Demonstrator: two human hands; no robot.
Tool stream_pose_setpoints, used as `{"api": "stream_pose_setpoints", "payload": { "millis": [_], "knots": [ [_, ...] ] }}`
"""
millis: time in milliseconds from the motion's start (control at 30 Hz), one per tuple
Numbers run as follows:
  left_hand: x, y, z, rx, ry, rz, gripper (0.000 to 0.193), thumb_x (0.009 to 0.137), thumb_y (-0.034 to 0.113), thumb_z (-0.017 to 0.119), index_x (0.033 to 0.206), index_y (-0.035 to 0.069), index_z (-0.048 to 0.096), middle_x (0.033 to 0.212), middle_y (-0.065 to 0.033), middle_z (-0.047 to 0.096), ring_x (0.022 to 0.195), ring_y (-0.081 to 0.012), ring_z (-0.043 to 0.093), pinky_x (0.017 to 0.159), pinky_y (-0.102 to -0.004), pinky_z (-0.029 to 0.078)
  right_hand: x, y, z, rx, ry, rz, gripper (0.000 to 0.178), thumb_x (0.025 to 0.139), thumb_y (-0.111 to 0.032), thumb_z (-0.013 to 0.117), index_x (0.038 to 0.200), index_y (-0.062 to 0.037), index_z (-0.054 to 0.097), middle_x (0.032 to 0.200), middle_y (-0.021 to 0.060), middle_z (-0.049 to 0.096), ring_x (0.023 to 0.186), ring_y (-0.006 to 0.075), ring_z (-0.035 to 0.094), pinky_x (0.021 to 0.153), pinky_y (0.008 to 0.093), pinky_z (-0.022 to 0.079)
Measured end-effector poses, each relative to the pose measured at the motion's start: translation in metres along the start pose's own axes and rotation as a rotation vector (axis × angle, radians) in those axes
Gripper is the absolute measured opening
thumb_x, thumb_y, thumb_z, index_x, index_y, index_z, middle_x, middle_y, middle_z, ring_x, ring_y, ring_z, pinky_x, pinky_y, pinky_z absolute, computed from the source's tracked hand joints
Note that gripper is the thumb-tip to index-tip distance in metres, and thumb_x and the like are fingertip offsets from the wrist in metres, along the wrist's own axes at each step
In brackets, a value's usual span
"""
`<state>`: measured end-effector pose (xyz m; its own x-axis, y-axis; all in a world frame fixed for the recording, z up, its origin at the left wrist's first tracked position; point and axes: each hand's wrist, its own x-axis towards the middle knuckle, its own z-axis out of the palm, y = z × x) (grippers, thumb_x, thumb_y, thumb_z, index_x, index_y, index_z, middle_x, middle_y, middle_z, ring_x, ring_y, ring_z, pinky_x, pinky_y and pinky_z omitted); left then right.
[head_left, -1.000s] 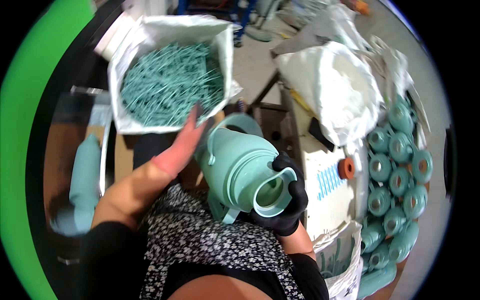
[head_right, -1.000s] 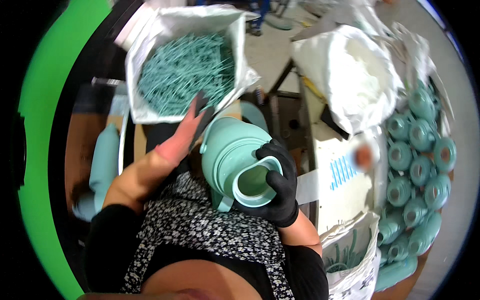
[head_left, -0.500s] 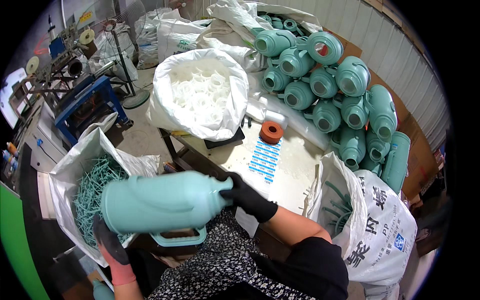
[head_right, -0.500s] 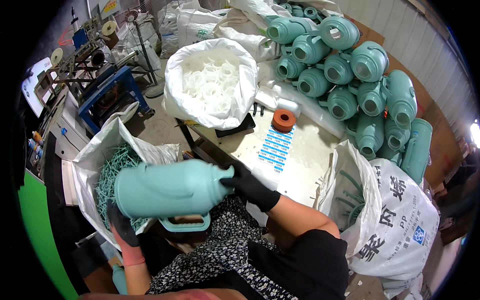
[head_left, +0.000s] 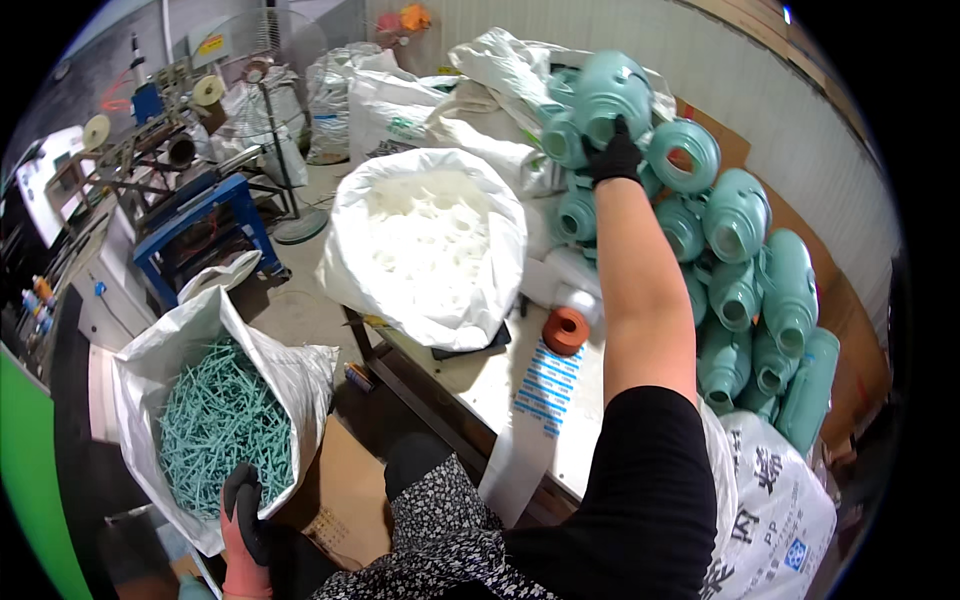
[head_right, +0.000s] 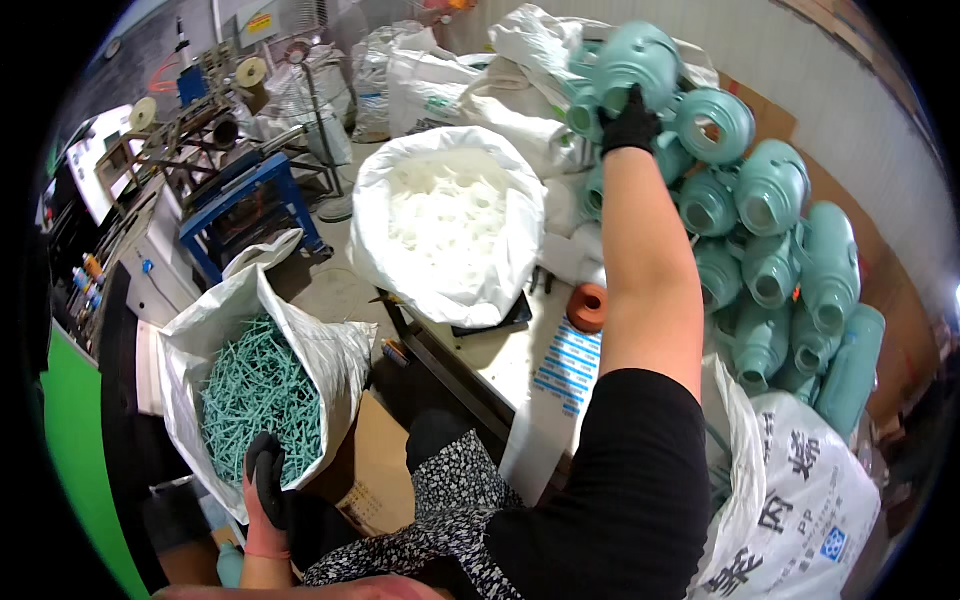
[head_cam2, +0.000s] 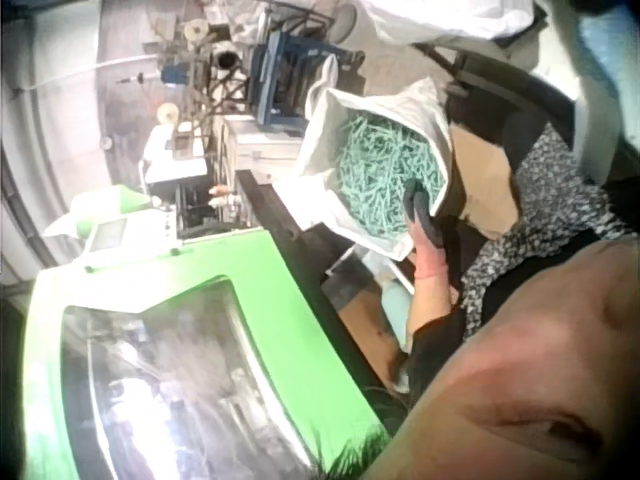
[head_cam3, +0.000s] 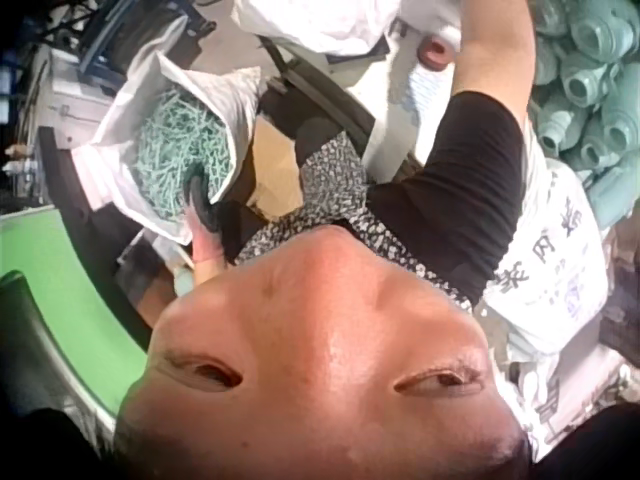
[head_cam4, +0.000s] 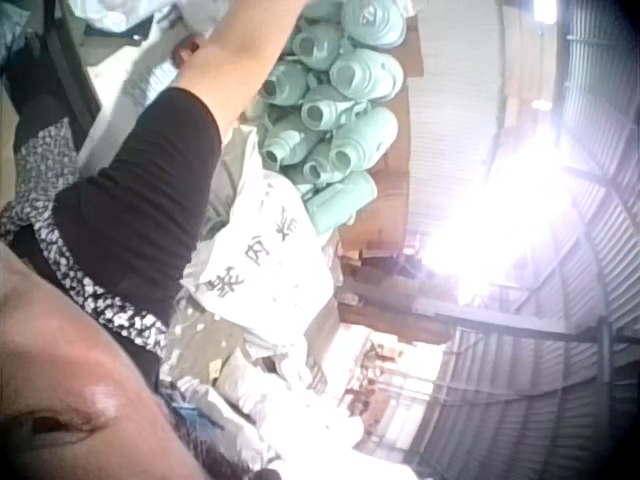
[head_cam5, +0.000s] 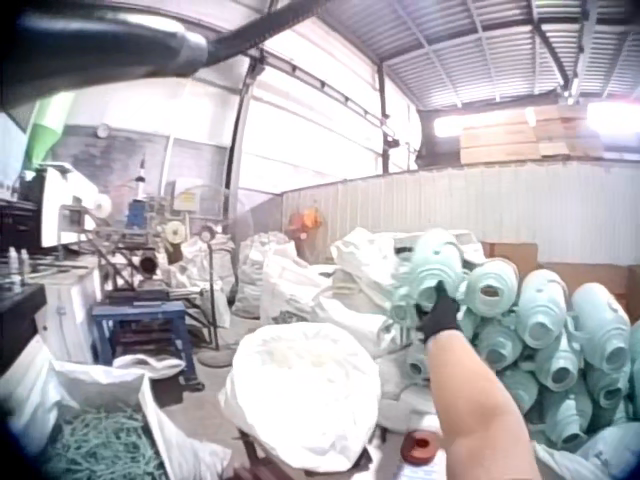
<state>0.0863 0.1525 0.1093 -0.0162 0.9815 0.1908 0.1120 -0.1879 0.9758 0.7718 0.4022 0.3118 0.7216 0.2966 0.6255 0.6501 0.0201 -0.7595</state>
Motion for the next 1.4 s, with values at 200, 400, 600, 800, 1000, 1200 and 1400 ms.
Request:
{"api": "stream_pose_setpoints", "payload": {
  "millis": [200, 400, 600, 800, 1000, 1200, 1400],
  "knots": [
    [-0.031, -0.029, -0.031, -0.142, 0.189, -0.213, 0.037, 0.099, 0.016, 0.043, 0.131, -0.003, 0.048, 0.129, -0.0146, 0.051, 0.117, -0.0228, 0.052, 0.101, -0.0324, 0.041, -0.011, 0.03, 0.042, 0.737, -0.269, -0.246, 0.041, 0.09, -0.017, 0.06, 0.126, -0.0031, 0.047, 0.124, 0.0145, 0.055, 0.114, 0.0342, 0.054, 0.095, 0.0422, 0.049],
    [-0.135, -0.102, -0.125, 0.155, 0.619, -0.252, 0.041, 0.095, 0.021, 0.05, 0.128, -0.005, 0.05, 0.13, -0.0167, 0.052, 0.12, -0.0256, 0.052, 0.103, -0.0363, 0.039, -0.339, -0.099, 0.046, 1.225, -1.058, 0.417, 0.033, 0.093, -0.009, 0.057, 0.123, 0.0026, 0.053, 0.116, 0.0132, 0.059, 0.101, 0.0204, 0.062, 0.09, 0.0347, 0.052],
    [-0.238, -0.116, -0.158, 0.107, 0.855, -0.684, 0.044, 0.095, 0.026, 0.053, 0.132, 0.003, 0.051, 0.124, -0.0098, 0.057, 0.113, -0.0221, 0.052, 0.097, -0.0351, 0.043, -0.558, -0.104, -0.066, 0.851, -1.592, 0.594, 0.031, 0.094, -0.006, 0.055, 0.122, 0.0056, 0.054, 0.117, 0.0148, 0.058, 0.105, 0.0222, 0.062, 0.088, 0.0333, 0.052],
    [-0.38, -0.187, -0.234, 0.953, 1.211, -0.69, 0.053, 0.088, 0.029, 0.061, 0.133, 0.004, 0.049, 0.132, -0.0213, 0.051, 0.124, -0.0389, 0.045, 0.107, -0.0421, 0.034, -0.629, -0.116, -0.091, 0.735, -1.765, 0.297, 0.024, 0.094, -0.005, 0.055, 0.115, 0.0054, 0.057, 0.111, 0.0134, 0.061, 0.093, 0.0201, 0.063, 0.084, 0.033, 0.052],
    [-0.323, -0.162, -0.266, -0.45, 1.242, -0.399, 0.055, 0.099, 0.043, 0.039, 0.143, 0.011, 0.036, 0.138, -0.0114, 0.043, 0.127, -0.0263, 0.041, 0.107, -0.0433, 0.031, -0.619, -0.137, -0.098, 0.58, -1.71, 0.518, 0.024, 0.096, -0.013, 0.054, 0.113, 0.0033, 0.06, 0.104, 0.0107, 0.062, 0.094, 0.0181, 0.062, 0.085, 0.0299, 0.051],
    [-0.289, -0.151, -0.304, 0.02, 1.288, -0.45, 0.06, 0.095, 0.04, 0.051, 0.14, 0.002, 0.041, 0.139, -0.0156, 0.046, 0.12, -0.0301, 0.048, 0.103, -0.0425, 0.038, -0.629, -0.103, -0.073, 0.807, -1.879, 0.236, 0.031, 0.094, -0.022, 0.062, 0.117, -0.0018, 0.059, 0.108, 0.0071, 0.062, 0.096, 0.0147, 0.061, 0.083, 0.0295, 0.05],
    [-0.209, 0.0, -0.217, 0.98, 0.735, 0.13, 0.046, 0.096, 0.016, 0.053, 0.138, 0.0, 0.041, 0.139, -0.0204, 0.043, 0.122, -0.0309, 0.047, 0.103, -0.0421, 0.041, -0.59, -0.14, -0.077, 0.746, -1.491, 0.107, 0.038, 0.091, -0.019, 0.063, 0.124, -0.003, 0.055, 0.113, 0.0096, 0.062, 0.103, 0.0171, 0.059, 0.092, 0.0298, 0.046]
  ]
}}
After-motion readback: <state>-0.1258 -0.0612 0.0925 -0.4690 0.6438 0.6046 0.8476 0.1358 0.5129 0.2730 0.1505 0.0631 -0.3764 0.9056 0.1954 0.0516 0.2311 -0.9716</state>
